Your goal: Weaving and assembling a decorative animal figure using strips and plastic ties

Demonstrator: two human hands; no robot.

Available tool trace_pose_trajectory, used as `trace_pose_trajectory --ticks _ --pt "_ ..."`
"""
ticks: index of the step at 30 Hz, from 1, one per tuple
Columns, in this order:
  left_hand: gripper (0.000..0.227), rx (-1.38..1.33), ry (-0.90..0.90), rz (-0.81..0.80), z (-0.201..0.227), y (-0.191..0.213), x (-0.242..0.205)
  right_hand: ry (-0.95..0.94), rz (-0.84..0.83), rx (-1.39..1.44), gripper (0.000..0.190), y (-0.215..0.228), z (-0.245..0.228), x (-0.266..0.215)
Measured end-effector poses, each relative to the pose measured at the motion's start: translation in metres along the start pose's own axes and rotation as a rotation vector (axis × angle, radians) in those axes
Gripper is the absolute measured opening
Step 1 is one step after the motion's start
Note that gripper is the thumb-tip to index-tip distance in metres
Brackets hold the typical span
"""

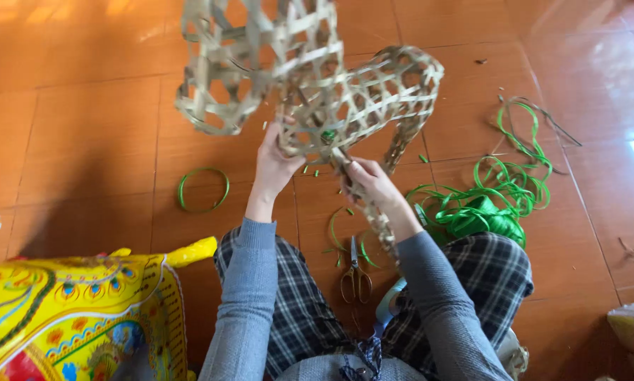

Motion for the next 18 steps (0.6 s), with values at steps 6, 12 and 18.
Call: trace_pose_trajectory --ticks 6,12,18 --pt "0.063 0.058 0.046 0.093 0.002 0.000 -0.012 -0.032 0.062 0.196 0.033 -0.003 0.012 0.001" --pt "0.066 0.067 0.008 0.086 0.010 -0.009 -0.005 0.121 0.178 0.103 0.032 0.001 0.000 0.004" --pt "0.049 0.261 0.048 0.085 0.031 -0.027 -0.007 0.199 0.387 -0.504 0.023 0.029 0.029 0.002"
Point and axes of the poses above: each hand's wrist, its own x-axis towards the middle knuckle, its own y-axis out of the back of the hand, z = x × y, the point moved 10 cm from there along x, towards the middle knuckle, and after that the axes turned 6 degrees about -x, right-handed, at the moved point
